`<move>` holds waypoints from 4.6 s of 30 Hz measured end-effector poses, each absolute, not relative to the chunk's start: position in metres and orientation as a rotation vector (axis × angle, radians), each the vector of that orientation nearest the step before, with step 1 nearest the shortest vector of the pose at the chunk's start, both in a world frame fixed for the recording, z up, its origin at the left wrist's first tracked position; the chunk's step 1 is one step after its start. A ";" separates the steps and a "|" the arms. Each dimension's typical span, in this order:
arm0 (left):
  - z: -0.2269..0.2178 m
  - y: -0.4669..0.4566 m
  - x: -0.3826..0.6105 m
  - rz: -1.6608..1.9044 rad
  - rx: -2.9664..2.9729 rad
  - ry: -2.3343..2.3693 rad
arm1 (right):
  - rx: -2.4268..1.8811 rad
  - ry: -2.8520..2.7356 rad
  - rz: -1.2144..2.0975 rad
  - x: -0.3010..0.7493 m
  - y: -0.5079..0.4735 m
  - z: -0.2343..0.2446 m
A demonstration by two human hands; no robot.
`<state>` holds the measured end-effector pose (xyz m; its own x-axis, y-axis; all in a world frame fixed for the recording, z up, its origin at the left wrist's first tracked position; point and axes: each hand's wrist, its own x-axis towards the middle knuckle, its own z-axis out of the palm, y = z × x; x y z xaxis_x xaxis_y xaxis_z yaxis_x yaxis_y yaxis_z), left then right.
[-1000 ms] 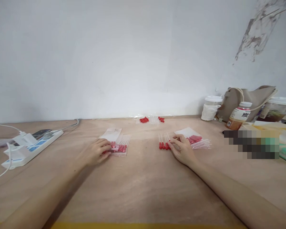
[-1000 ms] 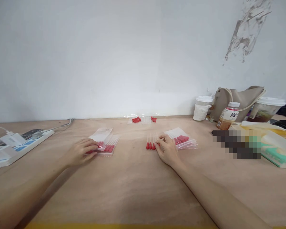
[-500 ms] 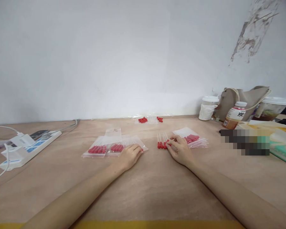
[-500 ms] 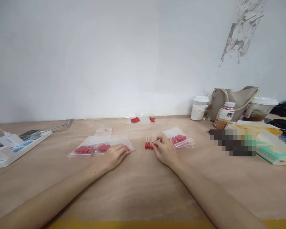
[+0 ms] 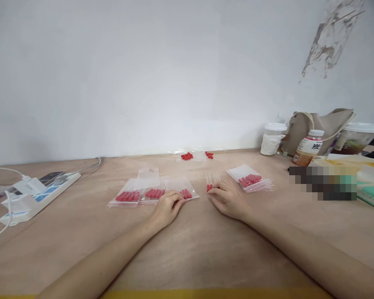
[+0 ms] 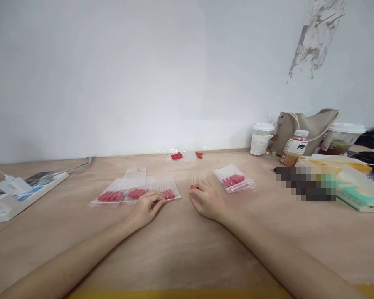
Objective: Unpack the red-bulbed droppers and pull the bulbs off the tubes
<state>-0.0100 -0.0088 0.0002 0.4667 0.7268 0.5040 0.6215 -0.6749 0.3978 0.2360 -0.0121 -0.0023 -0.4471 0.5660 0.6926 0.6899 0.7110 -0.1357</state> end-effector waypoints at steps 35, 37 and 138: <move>0.002 -0.003 0.001 1.084 2.458 0.975 | -0.467 -2.209 -0.441 0.191 0.016 -0.013; 0.000 -0.001 0.001 1.089 2.449 0.988 | -0.495 -2.224 -0.377 0.189 0.016 -0.014; 0.006 -0.033 -0.032 0.679 2.504 1.090 | -0.933 -1.801 1.573 0.237 -0.018 0.001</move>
